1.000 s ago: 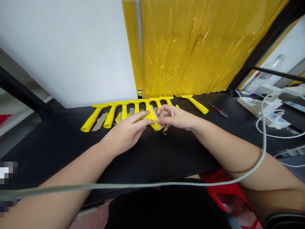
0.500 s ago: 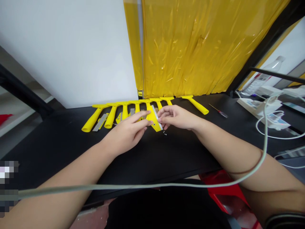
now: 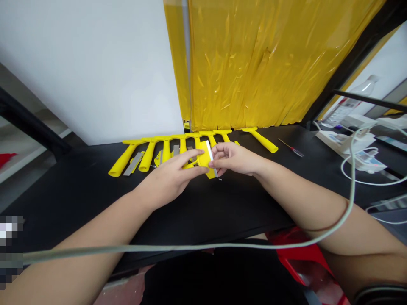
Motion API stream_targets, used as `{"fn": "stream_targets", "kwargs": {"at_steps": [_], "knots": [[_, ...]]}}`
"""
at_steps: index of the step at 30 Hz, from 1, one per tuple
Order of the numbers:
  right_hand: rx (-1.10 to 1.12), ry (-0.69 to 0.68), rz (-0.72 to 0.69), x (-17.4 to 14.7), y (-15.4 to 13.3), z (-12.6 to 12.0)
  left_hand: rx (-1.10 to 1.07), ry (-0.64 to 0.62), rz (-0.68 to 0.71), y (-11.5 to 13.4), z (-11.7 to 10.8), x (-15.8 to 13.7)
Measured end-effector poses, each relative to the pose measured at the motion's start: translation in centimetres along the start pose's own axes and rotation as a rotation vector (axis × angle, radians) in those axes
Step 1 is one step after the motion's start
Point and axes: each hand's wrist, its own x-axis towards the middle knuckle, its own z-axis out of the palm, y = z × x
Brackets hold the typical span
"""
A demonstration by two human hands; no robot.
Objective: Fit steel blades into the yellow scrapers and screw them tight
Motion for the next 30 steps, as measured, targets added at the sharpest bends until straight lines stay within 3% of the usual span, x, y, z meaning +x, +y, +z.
{"fn": "stream_targets", "kwargs": {"at_steps": [12,16,18,22,26,30], "knots": [[-0.045,-0.045,0.014,0.0,-0.1,-0.8,-0.103,-0.01,-0.018,0.0,0.1,0.0],[-0.348,-0.017,0.026,-0.2,-0.6,-2.6,-0.22,0.013,-0.115,0.0,-0.1,0.3],[-0.569,-0.083,0.033,-0.3,-0.5,-3.3,-0.307,0.05,-0.177,-0.2,0.0,0.4],[-0.805,-0.221,0.01,-0.2,0.1,-3.2,-0.748,0.166,-0.375,-0.4,0.8,0.5],[-0.89,-0.223,-0.033,0.2,0.7,-2.5,-1.251,0.262,-0.59,0.2,0.9,1.0],[-0.994,-0.209,-0.048,0.2,0.4,-2.2,-1.505,0.301,-0.759,0.8,0.2,1.5]]}}
